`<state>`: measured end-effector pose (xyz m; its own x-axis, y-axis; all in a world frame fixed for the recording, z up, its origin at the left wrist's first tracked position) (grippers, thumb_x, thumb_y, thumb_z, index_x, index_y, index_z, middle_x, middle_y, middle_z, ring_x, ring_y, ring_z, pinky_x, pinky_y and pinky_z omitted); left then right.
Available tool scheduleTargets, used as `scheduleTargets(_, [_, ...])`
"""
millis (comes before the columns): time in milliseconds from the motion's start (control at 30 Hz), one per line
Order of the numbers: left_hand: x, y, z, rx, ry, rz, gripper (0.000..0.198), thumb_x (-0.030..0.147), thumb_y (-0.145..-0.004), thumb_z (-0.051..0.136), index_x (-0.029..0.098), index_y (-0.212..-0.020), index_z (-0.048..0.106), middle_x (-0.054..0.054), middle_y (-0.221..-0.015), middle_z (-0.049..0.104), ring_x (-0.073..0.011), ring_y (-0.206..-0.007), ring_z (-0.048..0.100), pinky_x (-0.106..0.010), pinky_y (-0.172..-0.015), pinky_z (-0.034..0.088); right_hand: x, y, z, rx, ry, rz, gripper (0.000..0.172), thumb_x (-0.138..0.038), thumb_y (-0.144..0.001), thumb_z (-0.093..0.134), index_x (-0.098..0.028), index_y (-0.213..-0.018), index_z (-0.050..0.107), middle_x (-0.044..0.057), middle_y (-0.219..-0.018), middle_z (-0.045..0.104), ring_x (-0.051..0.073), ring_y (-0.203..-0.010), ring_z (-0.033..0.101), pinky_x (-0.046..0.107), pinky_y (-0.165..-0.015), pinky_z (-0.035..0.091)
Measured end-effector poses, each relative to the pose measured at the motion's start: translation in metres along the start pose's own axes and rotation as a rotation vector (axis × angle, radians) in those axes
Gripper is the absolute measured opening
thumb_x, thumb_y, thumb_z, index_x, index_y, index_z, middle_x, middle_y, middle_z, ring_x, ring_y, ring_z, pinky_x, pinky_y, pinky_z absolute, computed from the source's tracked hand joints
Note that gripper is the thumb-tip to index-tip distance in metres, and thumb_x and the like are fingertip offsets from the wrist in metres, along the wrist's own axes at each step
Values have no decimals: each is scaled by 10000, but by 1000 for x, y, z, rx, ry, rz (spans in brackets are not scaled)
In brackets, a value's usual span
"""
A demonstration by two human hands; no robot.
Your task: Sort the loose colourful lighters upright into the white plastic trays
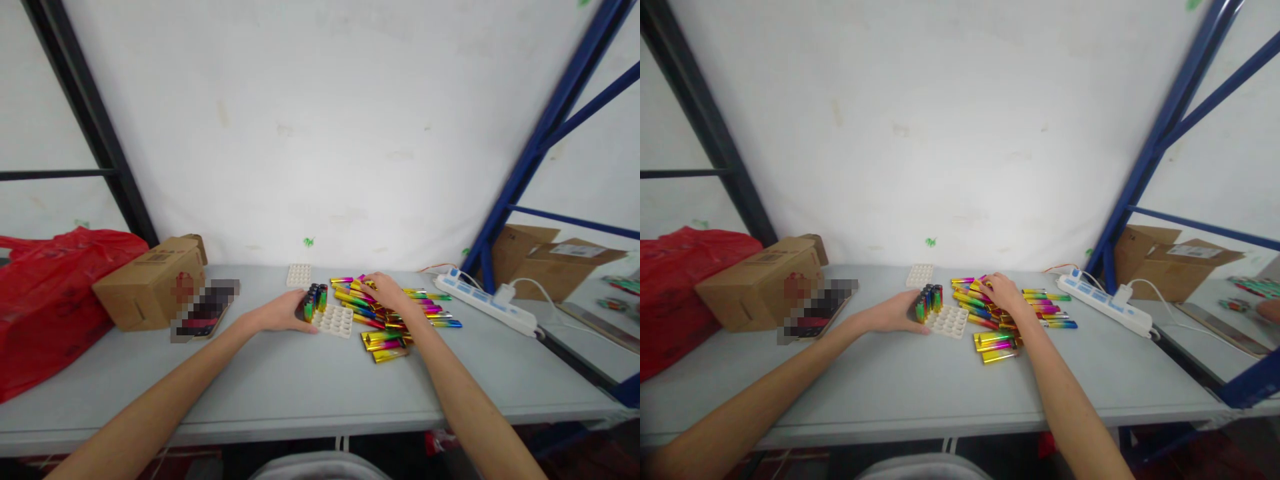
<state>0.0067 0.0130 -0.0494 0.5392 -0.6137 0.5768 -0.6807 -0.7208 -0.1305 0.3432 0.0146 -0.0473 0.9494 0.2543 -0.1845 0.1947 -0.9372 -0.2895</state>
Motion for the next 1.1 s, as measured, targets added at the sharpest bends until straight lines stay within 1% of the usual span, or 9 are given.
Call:
scheduleTargets(100, [-7,-1,2,15,34,45,830,715,-629,898,217,-1248,657,-92,-1229,736,-353,-1138,675,-426,-1007,529,0,6,-12,53,-42,-51,289,-382,-1041,644,-162,-1187,762,135,-1220,763,245,-1154,691,335,-1033,488])
scheduleTargets(233, [-15,-3,5,12,43,92,843,727,-638,883,216,-1266,648,-92,-1227,736,-358,-1156,671,-432,-1032,520,-2,11,-18,-72,-67,-154,222,-383,-993,714,-177,-1005,795,105,-1071,786,254,-1028,713,341,-953,506])
scheduleTargets(367, [-10,-2,3,12,24,87,832,731,-656,874,212,-1263,643,-90,-1215,737,-354,-1146,671,-428,-1023,522,-4,11,-11,-94,-45,-141,150,-299,-984,714,-174,-960,794,113,-1045,771,257,-1001,711,345,-918,510])
scheduleTargets(500, [-1,-1,0,-14,-41,34,799,702,-678,884,198,-1247,636,-111,-1263,715,-354,-1149,667,-438,-1018,521,-2,10,-6,-23,-61,-132,88,-239,-931,767,-167,-980,756,123,-1105,749,251,-1068,694,341,-958,501])
scheduleTargets(700, [2,-1,-1,-22,-36,40,746,667,-689,891,196,-1214,648,-99,-1230,726,-340,-1114,678,-417,-974,539,0,9,-12,109,-158,-88,108,-251,-1000,668,-176,-1070,698,105,-1037,790,227,-949,713,311,-854,497])
scheduleTargets(833, [0,-1,0,-10,-42,42,779,687,-674,892,195,-1226,647,-102,-1240,725,-345,-1120,677,-425,-988,534,-10,9,-16,303,-325,-120,216,-352,-1032,569,-184,-1038,706,77,-924,771,205,-814,684,314,-807,491])
scheduleTargets(933, [-1,-1,0,0,-46,35,784,688,-659,900,194,-1215,653,-106,-1236,729,-355,-1124,678,-430,-998,530,-21,7,-12,410,-535,-31,350,-518,-969,620,-187,-1016,725,34,-793,715,188,-692,611,309,-714,465])
scheduleTargets(1000, [-1,-1,0,-3,-40,43,780,687,-664,898,197,-1220,655,-103,-1233,731,-350,-1118,680,-422,-993,531,-27,5,-8,409,-704,43,456,-628,-878,691,-185,-979,731,2,-704,656,181,-653,563,304,-663,441])
scheduleTargets(1100, [2,0,-1,-9,-28,61,784,681,-683,891,200,-1253,651,-101,-1254,727,-338,-1121,677,-420,-1005,524,-39,4,-3,323,-949,78,516,-708,-808,731,-194,-820,690,-15,-673,603,174,-682,549,302,-682,456])
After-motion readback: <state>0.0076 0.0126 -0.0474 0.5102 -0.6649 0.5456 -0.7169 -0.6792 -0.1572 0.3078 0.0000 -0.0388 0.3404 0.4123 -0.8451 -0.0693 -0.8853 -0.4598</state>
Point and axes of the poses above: each hand's wrist, its own y-axis away from the middle knuckle, its own z-axis out of the palm, x = y × z, the point moved 1 cm from there along -y, towards the middle knuckle
